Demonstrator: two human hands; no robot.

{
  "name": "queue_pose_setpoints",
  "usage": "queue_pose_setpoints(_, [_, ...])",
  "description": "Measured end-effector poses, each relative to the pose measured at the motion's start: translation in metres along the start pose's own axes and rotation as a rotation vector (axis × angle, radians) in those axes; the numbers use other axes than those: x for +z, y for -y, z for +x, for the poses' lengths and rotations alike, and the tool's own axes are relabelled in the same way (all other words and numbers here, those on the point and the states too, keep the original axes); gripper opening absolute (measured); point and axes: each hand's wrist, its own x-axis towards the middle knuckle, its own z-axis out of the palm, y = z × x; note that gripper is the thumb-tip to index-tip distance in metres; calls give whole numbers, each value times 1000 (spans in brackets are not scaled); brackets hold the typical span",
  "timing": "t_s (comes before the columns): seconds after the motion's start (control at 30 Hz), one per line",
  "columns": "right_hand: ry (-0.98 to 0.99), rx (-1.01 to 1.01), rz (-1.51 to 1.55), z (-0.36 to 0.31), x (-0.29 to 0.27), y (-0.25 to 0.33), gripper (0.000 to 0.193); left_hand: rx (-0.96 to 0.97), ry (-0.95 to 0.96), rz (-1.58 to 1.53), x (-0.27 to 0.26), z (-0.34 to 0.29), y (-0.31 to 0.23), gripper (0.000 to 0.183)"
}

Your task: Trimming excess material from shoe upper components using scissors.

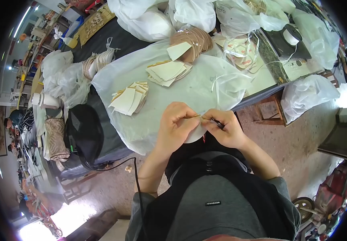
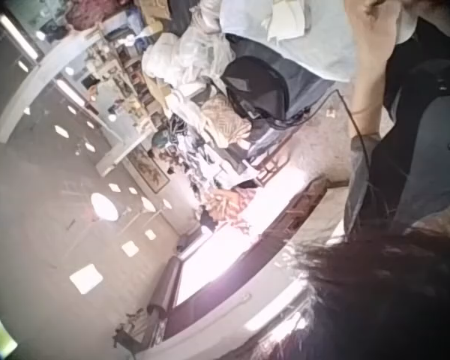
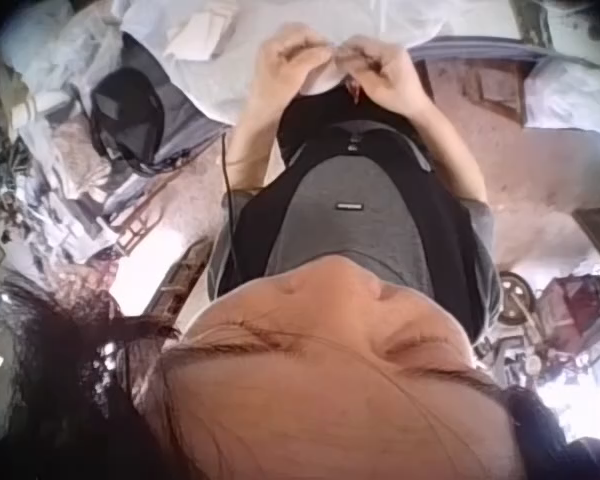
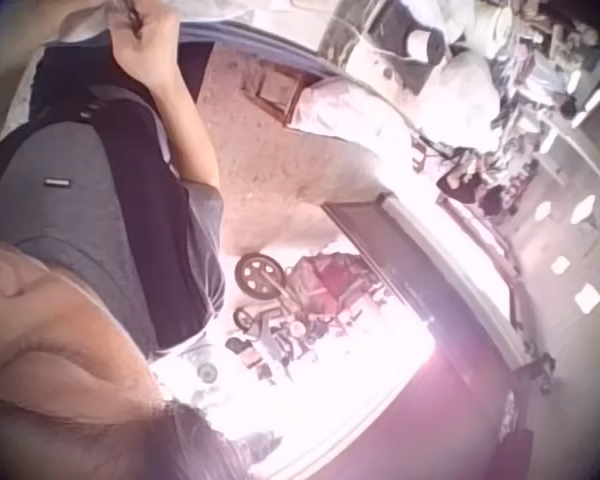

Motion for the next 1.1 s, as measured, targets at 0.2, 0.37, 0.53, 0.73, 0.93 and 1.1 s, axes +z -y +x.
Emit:
queue_pose_setpoints(0.2, [-40, 127, 107, 0, -18, 14, 9, 44, 12, -43, 13, 3, -15, 12])
queue_pose_setpoints(0.37, [82, 40, 230, 11, 6, -9, 8, -80, -5, -155, 1, -20, 13, 10])
queue_pose_setpoints(0.53, [103, -83, 231, 4, 0, -3, 13, 45, 25, -96, 5, -14, -11, 12])
queue_pose_setpoints(0.73, [-89, -140, 85, 6, -7, 2, 18, 145, -66, 5, 3, -9, -16, 10])
queue_pose_setpoints(0.93, [-193, -309, -240, 0, -14, 18, 14, 171, -150, 65, 0, -6, -26, 9])
queue_pose_setpoints(1.1, [-268, -348, -287, -6, -17, 22, 17, 179, -162, 78, 0, -7, -32, 9])
